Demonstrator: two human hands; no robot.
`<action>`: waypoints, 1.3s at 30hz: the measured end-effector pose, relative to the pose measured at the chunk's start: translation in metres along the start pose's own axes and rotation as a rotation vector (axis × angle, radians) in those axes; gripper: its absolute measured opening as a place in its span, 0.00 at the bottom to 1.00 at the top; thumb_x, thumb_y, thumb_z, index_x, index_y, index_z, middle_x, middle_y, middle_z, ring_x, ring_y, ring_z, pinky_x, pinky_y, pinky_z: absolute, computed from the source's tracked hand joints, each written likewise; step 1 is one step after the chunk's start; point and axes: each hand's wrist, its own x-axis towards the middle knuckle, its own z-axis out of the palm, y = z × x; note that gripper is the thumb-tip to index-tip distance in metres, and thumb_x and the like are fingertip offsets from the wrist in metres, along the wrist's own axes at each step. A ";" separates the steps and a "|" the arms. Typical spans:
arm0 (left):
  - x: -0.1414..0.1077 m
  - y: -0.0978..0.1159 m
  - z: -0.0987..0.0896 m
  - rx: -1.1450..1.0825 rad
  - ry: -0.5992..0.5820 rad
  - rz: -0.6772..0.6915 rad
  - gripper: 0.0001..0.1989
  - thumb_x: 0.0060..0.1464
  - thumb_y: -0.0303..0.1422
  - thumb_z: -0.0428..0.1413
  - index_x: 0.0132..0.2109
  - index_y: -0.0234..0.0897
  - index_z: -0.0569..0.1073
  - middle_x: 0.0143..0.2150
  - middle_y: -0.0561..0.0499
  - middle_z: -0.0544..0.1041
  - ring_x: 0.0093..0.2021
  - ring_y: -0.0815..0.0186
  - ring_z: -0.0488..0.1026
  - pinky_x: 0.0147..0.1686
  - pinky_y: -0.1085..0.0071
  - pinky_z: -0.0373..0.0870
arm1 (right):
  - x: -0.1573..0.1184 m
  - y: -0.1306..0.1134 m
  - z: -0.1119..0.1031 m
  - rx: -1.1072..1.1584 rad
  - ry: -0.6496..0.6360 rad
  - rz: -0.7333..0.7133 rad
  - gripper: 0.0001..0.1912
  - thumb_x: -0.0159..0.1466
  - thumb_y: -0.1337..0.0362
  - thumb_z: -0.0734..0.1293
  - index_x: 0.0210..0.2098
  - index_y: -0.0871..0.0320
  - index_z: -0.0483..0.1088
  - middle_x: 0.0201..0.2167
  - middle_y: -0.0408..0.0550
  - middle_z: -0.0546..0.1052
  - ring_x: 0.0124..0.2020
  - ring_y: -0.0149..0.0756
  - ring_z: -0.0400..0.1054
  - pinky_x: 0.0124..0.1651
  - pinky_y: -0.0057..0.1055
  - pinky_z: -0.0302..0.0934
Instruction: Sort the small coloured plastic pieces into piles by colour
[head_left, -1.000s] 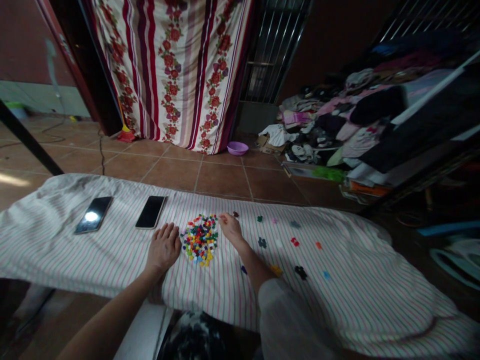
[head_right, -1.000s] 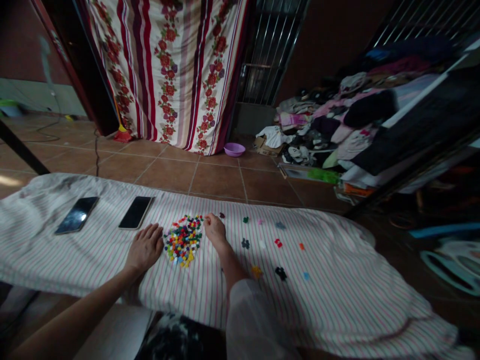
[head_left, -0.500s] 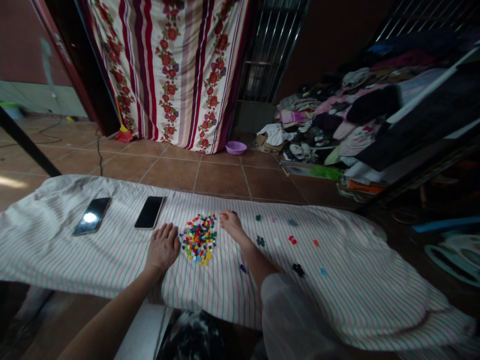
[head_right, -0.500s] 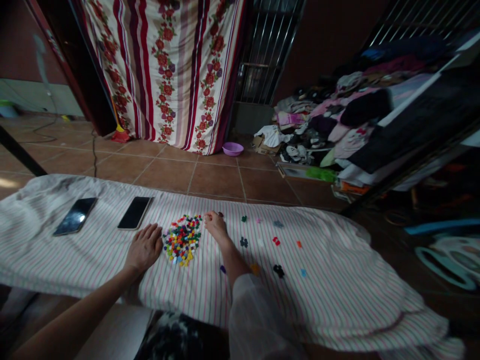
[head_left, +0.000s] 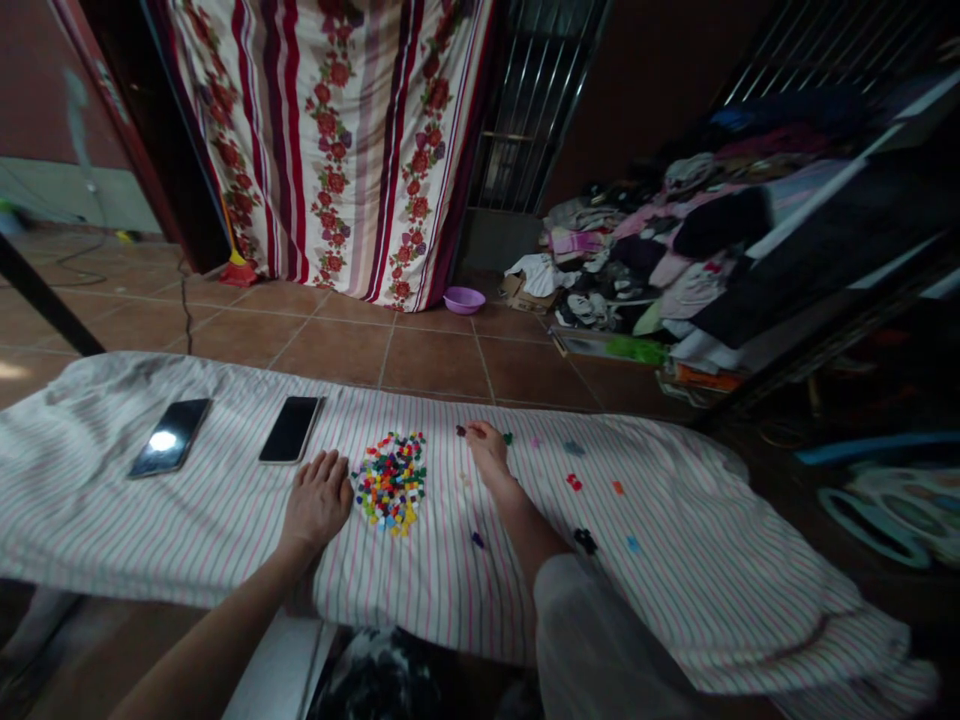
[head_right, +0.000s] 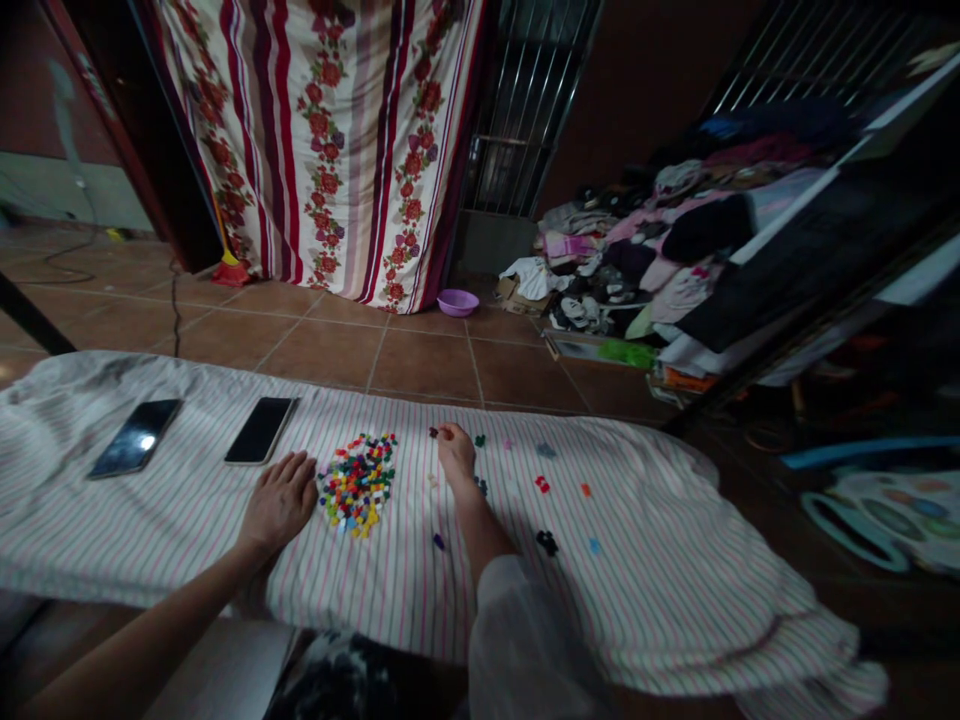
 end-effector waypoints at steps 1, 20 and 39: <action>0.000 0.000 0.000 0.004 0.000 0.000 0.22 0.62 0.36 0.44 0.56 0.34 0.74 0.61 0.41 0.73 0.62 0.52 0.67 0.60 0.54 0.63 | 0.000 0.001 -0.001 -0.018 0.014 0.030 0.15 0.57 0.63 0.61 0.39 0.55 0.77 0.34 0.47 0.81 0.37 0.37 0.76 0.41 0.29 0.68; 0.000 0.000 0.004 -0.005 0.032 -0.006 0.22 0.61 0.36 0.43 0.55 0.37 0.74 0.59 0.41 0.74 0.62 0.53 0.68 0.60 0.54 0.62 | -0.003 0.003 0.004 -0.139 0.031 0.044 0.19 0.56 0.71 0.60 0.41 0.55 0.80 0.38 0.49 0.81 0.42 0.40 0.75 0.49 0.33 0.67; -0.001 -0.002 0.002 0.026 0.031 0.015 0.22 0.62 0.36 0.43 0.55 0.36 0.74 0.59 0.41 0.75 0.62 0.54 0.68 0.60 0.55 0.62 | -0.005 0.003 0.008 -0.254 0.091 -0.055 0.19 0.58 0.72 0.61 0.42 0.55 0.80 0.39 0.49 0.80 0.44 0.38 0.73 0.55 0.31 0.63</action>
